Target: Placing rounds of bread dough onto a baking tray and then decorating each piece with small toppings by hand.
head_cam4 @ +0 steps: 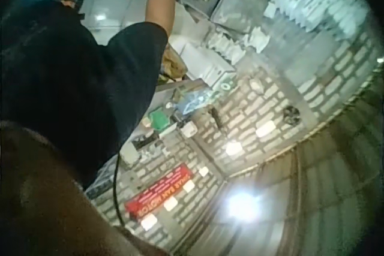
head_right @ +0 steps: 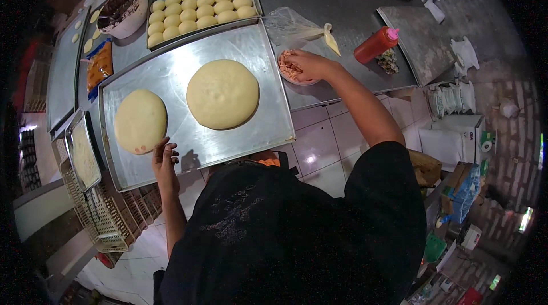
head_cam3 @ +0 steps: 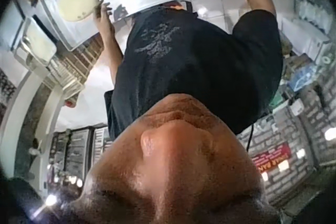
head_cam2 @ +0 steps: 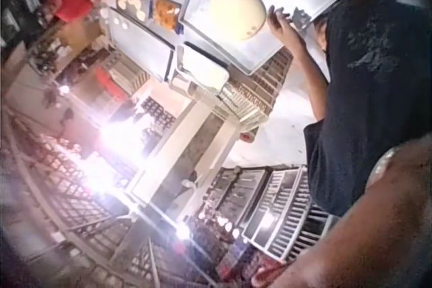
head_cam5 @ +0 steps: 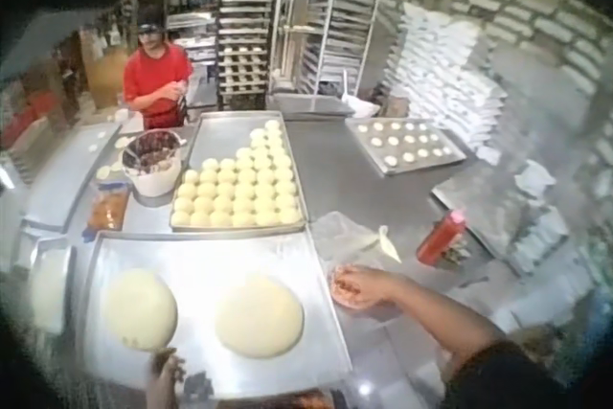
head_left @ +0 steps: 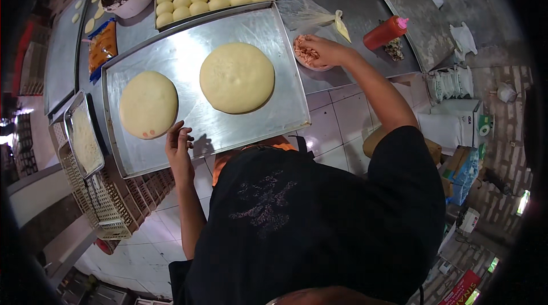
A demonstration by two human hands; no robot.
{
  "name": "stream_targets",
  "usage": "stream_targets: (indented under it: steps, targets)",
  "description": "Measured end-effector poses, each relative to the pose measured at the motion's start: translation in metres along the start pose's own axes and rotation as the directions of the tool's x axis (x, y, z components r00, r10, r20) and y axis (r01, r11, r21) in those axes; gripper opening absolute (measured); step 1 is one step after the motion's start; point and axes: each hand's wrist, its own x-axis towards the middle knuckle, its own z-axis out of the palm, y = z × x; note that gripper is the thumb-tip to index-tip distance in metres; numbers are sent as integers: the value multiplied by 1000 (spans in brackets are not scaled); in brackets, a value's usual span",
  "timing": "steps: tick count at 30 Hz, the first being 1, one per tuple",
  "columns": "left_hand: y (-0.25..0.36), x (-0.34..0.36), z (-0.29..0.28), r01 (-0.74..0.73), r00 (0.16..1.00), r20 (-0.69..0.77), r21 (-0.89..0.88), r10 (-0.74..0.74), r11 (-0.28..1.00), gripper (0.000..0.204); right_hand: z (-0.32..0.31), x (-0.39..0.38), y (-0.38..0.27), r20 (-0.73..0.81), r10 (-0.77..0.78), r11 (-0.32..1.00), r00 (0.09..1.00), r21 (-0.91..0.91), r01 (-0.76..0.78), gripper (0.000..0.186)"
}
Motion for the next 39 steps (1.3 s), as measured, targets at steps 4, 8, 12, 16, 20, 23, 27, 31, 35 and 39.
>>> stream_targets:
  steps: [4,8,12,16,20,23,27,31,35,39]
  targets:
    - [-3,-5,18,0,1000,-8,-15,-1,1000,32,-6,-1,-11,39,130,991,991,36,-131,69]
    - [-9,-6,28,15,1000,1,-14,-15,1000,32,5,8,-7,-28,160,977,987,147,-154,71]
    - [-8,-9,35,20,1000,4,-20,-20,1000,32,13,11,-2,-63,122,988,990,107,-115,71]
    - [-6,-8,40,1,1000,0,-6,-1,1000,32,7,10,-16,-58,169,985,984,-27,-170,69]
    - [-3,-9,42,9,1000,-8,-3,-9,1000,32,2,12,-24,-68,224,970,972,-78,-229,70]
    - [-4,-9,43,17,1000,-9,2,-17,1000,32,5,13,-22,-90,236,968,968,-64,-242,69]
    - [-8,-8,45,24,1000,3,0,-24,1000,32,21,10,-8,-172,203,978,964,-20,-210,61]
    - [-6,-3,55,16,999,50,-10,-15,1000,32,26,5,1,-272,122,992,955,14,-123,54]
    - [0,4,68,-1,995,103,-3,2,1000,31,26,3,2,-284,128,992,950,50,-118,56]
    - [2,9,85,-24,985,171,4,23,1000,31,25,3,7,-324,113,994,939,32,-109,52]
